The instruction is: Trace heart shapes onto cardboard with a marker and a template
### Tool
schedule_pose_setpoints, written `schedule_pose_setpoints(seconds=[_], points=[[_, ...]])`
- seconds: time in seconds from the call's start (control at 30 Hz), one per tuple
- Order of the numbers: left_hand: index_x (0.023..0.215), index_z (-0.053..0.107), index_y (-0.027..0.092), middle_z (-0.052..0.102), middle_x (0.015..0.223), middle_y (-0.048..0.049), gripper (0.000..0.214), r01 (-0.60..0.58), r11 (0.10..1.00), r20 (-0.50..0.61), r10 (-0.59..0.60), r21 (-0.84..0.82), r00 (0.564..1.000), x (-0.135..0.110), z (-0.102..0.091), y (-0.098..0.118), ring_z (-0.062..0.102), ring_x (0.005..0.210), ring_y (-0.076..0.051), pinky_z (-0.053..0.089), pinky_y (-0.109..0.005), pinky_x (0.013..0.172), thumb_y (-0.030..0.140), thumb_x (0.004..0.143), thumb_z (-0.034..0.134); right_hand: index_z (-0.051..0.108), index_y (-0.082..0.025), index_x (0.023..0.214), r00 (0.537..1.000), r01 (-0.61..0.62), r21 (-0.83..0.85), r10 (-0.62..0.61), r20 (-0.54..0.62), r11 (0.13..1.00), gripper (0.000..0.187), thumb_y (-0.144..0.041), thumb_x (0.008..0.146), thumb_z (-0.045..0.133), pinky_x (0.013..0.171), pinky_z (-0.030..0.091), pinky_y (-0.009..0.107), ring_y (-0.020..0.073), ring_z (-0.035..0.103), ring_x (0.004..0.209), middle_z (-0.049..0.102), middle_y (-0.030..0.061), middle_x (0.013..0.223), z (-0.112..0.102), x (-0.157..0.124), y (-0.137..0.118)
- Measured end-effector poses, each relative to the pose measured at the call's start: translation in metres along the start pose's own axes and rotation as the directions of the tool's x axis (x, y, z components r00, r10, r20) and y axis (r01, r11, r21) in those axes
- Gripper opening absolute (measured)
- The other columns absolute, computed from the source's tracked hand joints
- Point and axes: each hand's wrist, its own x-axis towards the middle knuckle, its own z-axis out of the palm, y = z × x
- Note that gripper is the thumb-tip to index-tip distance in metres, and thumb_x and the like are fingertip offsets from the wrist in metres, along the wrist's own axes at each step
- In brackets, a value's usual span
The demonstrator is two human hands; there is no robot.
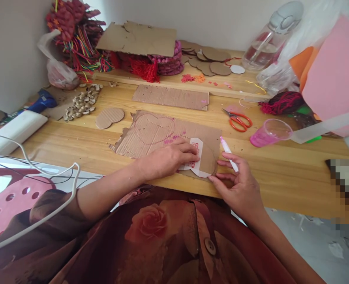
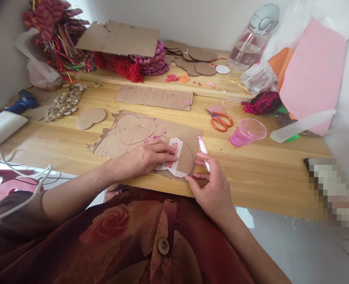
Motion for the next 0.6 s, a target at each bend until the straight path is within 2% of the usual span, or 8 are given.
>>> schedule_pose_setpoints(seconds=[0.1, 0.17, 0.27, 0.37, 0.5, 0.6], points=[[0.129, 0.07, 0.018, 0.071, 0.131, -0.0094, 0.04, -0.022, 1.0, 0.057, 0.022, -0.011, 0.998, 0.001, -0.005, -0.002, 0.062, 0.126, -0.025, 0.051, -0.041, 0.111, 0.004, 0.093, 0.059, 0.053, -0.027, 0.137, 1.0, 0.022, -0.008, -0.022, 0.003, 1.0, 0.057, -0.033, 0.086, 0.078, 0.081, 0.071, 0.038, 0.0258, 0.071, 0.114, 0.059, 0.011, 0.141, 0.0, -0.001, 0.0], [0.129, 0.07, 0.018, 0.072, 0.132, -0.0094, 0.035, -0.018, 0.999, 0.073, 0.021, -0.042, 0.997, 0.0, -0.01, -0.001, 0.062, 0.127, -0.025, 0.05, -0.042, 0.113, 0.008, 0.097, 0.059, 0.052, -0.027, 0.139, 0.999, 0.036, -0.021, -0.036, 0.016, 0.999, 0.061, -0.032, 0.085, 0.079, 0.081, 0.07, 0.037, 0.0258, 0.069, 0.117, 0.058, 0.0107, 0.144, -0.001, -0.002, -0.001], [0.131, 0.07, 0.019, 0.07, 0.136, -0.0096, 0.03, 0.033, 0.995, 0.09, -0.025, -0.094, 0.996, -0.003, -0.013, 0.002, 0.06, 0.132, -0.025, 0.047, -0.044, 0.116, 0.022, 0.102, 0.06, 0.049, -0.027, 0.141, 0.997, 0.067, -0.05, -0.065, 0.042, 0.996, 0.069, -0.033, 0.081, 0.083, 0.081, 0.07, 0.038, 0.0267, 0.068, 0.118, 0.057, 0.0111, 0.145, -0.002, -0.003, -0.002], [0.136, 0.067, 0.019, 0.067, 0.142, -0.0126, 0.041, 0.057, 0.99, 0.117, -0.041, -0.132, 0.992, -0.006, -0.013, 0.004, 0.057, 0.137, -0.028, 0.046, -0.047, 0.118, 0.034, 0.097, 0.07, 0.05, -0.026, 0.141, 0.996, 0.079, -0.101, -0.075, 0.041, 0.992, 0.071, -0.035, 0.079, 0.085, 0.078, 0.069, 0.038, 0.0269, 0.069, 0.114, 0.06, 0.0119, 0.142, -0.003, -0.002, -0.004], [0.137, 0.066, 0.02, 0.065, 0.144, -0.0129, 0.045, 0.063, 0.986, 0.123, -0.044, -0.157, 0.991, -0.004, -0.011, 0.0, 0.057, 0.137, -0.028, 0.047, -0.044, 0.117, 0.033, 0.095, 0.073, 0.052, -0.025, 0.139, 0.999, 0.053, -0.173, -0.054, 0.001, 0.983, 0.069, -0.04, 0.08, 0.084, 0.069, 0.067, 0.037, 0.0261, 0.073, 0.1, 0.064, 0.0127, 0.135, 0.0, 0.004, -0.007], [0.135, 0.067, 0.02, 0.065, 0.142, -0.0127, 0.043, 0.056, 0.989, 0.109, -0.041, -0.135, 0.993, 0.001, -0.011, -0.007, 0.058, 0.135, -0.027, 0.047, -0.042, 0.115, 0.032, 0.095, 0.074, 0.053, -0.024, 0.139, 1.0, 0.016, -0.218, -0.018, -0.008, 0.976, 0.069, -0.044, 0.08, 0.084, 0.064, 0.064, 0.038, 0.0198, 0.072, 0.072, 0.068, 0.0121, 0.127, 0.003, 0.008, -0.004]])
